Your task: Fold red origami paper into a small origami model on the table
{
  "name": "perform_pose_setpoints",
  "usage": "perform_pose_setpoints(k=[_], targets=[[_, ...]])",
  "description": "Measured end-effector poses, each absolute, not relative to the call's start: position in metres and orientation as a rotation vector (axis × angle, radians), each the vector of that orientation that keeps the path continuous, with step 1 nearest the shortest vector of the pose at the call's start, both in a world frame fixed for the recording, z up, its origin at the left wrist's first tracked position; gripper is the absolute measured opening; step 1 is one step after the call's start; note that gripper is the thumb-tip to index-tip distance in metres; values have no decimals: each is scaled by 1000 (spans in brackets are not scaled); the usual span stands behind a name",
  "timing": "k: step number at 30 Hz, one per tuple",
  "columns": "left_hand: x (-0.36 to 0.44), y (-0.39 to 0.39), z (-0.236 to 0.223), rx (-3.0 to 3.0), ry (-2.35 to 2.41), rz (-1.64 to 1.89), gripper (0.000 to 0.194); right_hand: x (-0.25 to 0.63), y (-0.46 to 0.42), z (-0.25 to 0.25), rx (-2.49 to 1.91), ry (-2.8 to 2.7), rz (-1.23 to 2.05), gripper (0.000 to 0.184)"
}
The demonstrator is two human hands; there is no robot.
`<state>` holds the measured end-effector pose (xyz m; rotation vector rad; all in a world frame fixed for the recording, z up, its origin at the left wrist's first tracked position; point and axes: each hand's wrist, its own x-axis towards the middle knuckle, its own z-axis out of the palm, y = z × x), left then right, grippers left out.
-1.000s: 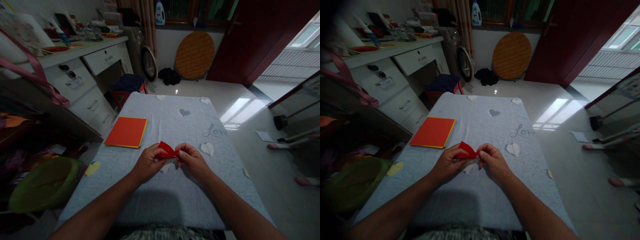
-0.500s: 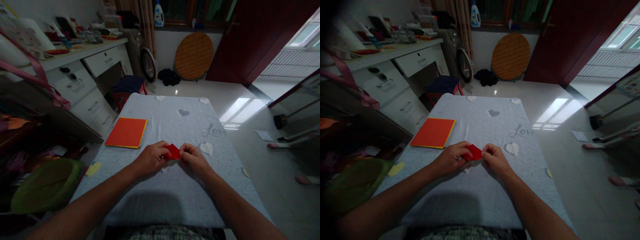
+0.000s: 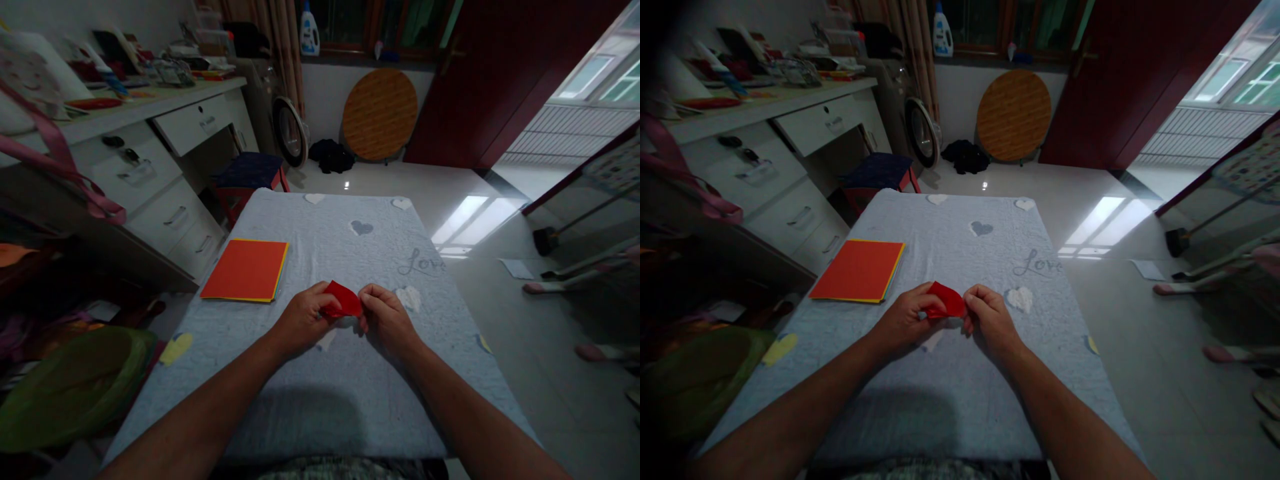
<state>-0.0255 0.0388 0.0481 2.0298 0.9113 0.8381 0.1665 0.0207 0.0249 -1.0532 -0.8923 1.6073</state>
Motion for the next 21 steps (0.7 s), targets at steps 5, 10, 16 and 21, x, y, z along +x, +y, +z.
perform_pose_setpoints(k=[5,10,16,21], targets=[[-29,39,49,2021,924,835,6,167,20,24,-1023,-895,1654,25],[-30,40,46,2008,894,866,4,167,19,24,-981,-868,1698,26],[-30,40,47,1998,838,911,8,170,21,22,-899,-856,1731,28],[-30,39,48,2025,863,897,9,169,22,18,-894,-875,1734,31]])
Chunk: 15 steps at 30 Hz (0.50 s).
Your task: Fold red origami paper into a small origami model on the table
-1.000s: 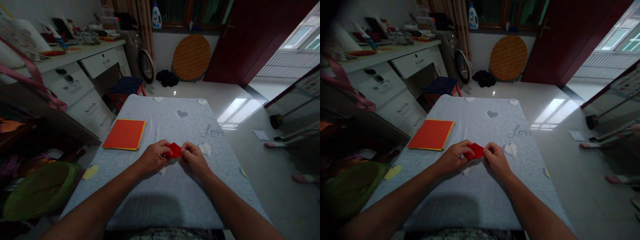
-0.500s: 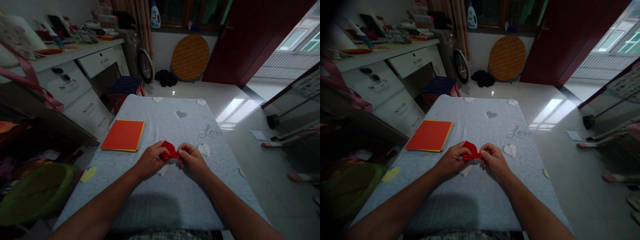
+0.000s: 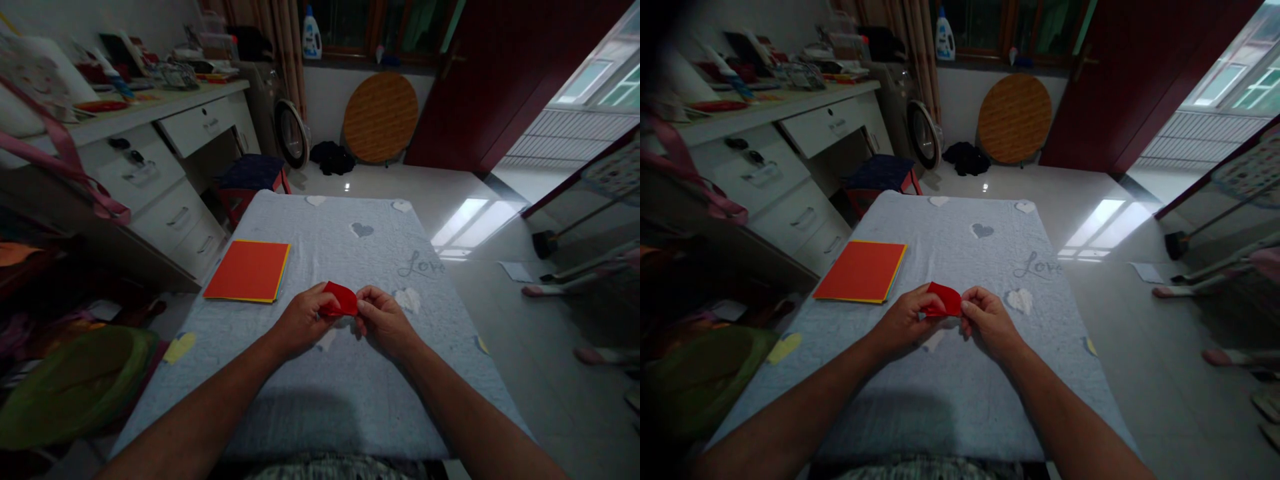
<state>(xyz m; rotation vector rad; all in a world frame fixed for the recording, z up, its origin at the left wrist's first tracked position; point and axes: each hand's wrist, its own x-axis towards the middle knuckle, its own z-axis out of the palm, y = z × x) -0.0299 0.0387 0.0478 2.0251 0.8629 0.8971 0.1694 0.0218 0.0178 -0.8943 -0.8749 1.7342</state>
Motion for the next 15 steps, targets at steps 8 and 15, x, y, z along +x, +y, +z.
perform_pose_setpoints(k=[8,15], targets=[[-27,35,48,2072,844,821,6,167,21,18,-929,-926,1746,35],[-28,33,49,2068,842,805,8,166,19,27,-996,-1021,1692,37]])
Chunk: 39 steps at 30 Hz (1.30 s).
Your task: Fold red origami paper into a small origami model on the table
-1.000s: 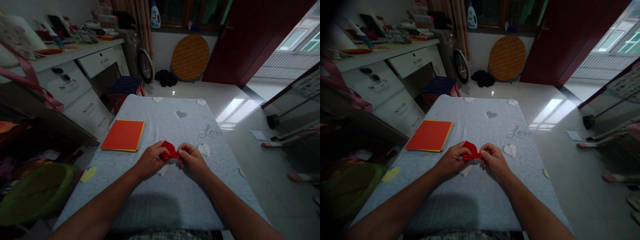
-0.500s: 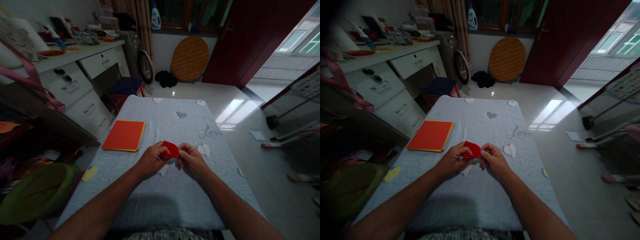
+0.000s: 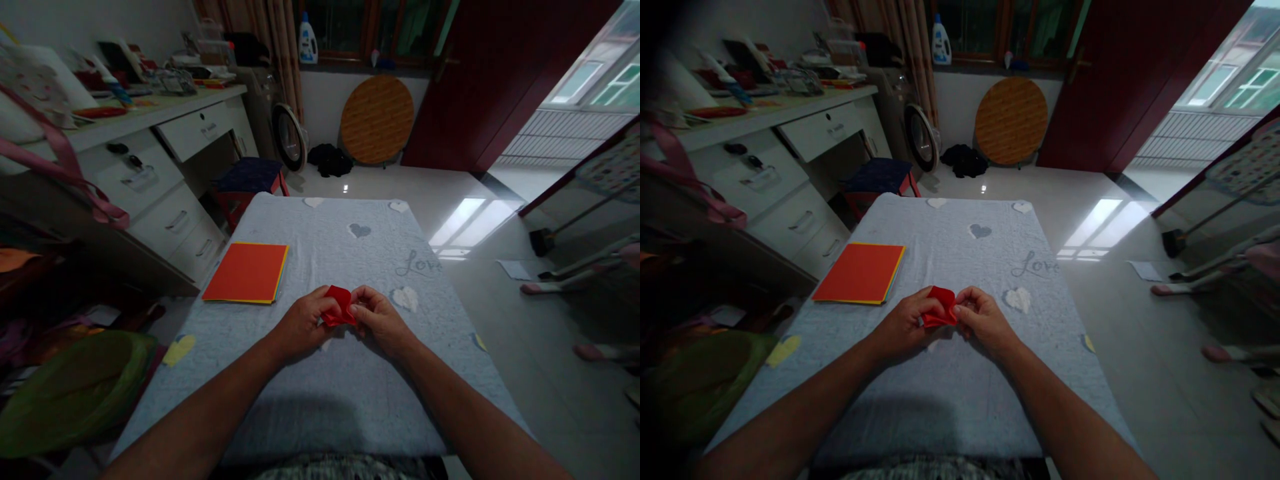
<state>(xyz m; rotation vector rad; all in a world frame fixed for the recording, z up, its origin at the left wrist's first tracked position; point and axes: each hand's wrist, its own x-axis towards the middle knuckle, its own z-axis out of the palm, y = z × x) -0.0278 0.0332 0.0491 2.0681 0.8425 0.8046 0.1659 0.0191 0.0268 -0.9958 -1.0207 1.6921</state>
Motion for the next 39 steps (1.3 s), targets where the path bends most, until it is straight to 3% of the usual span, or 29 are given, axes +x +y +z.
perform_pose_setpoints(k=[17,39], targets=[[-29,32,46,2059,851,848,7,165,20,23,-1127,-1338,1357,14],[-28,31,45,2025,775,751,6,171,20,29,-1007,-1298,1490,20]])
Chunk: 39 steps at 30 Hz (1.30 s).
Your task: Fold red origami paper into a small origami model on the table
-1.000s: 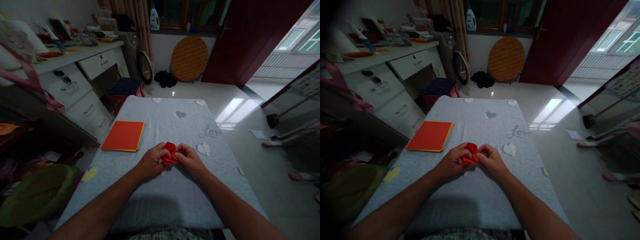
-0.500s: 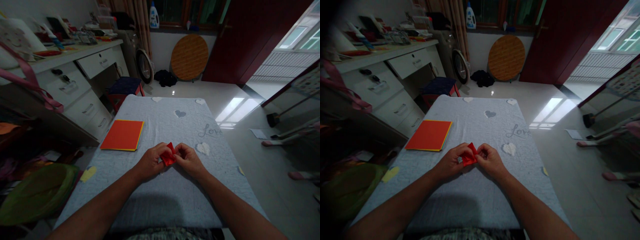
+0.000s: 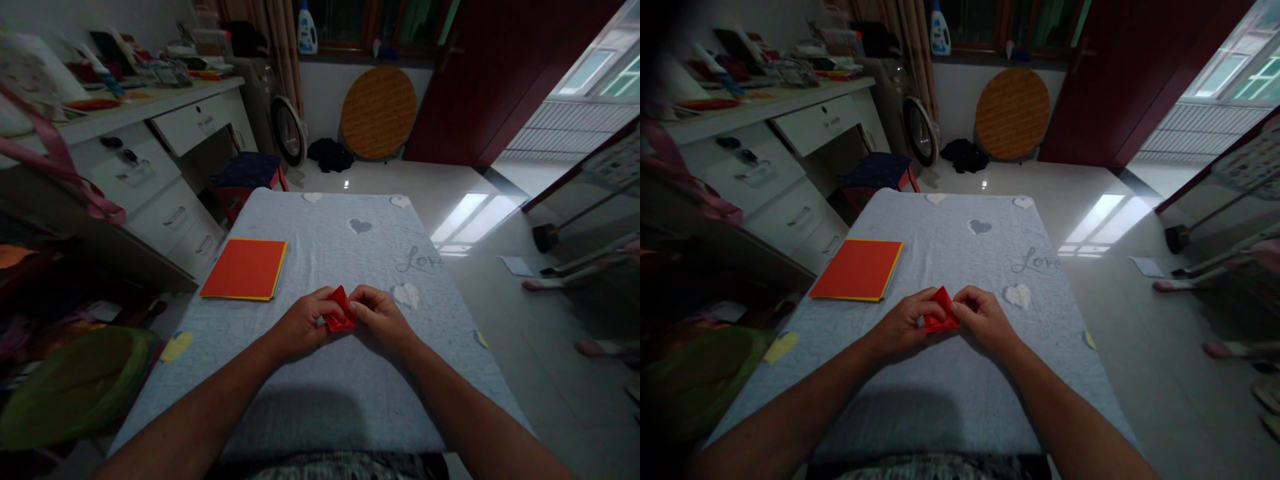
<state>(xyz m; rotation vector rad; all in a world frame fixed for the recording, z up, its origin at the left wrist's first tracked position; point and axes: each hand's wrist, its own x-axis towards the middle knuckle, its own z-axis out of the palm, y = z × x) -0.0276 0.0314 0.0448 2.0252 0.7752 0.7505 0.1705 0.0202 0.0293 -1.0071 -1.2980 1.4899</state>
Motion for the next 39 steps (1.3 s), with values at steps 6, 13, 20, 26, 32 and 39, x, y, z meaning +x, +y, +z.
perform_pose_setpoints(k=[6,13,20,26,32,39], targets=[[-26,29,47,2025,712,716,7,168,18,30,-1143,-1469,1251,15],[-24,29,46,2009,695,691,7,164,15,30,-1240,-1565,987,18],[-21,30,48,1975,619,626,8,166,18,32,-1172,-1486,1190,12],[-20,29,51,1904,594,656,7,169,20,36,-1100,-1348,1192,22],[-26,32,51,1727,782,830,9,173,17,39,-1003,-1417,1048,13],[-29,35,46,1716,816,950,4,170,9,42,-926,-1714,776,14]])
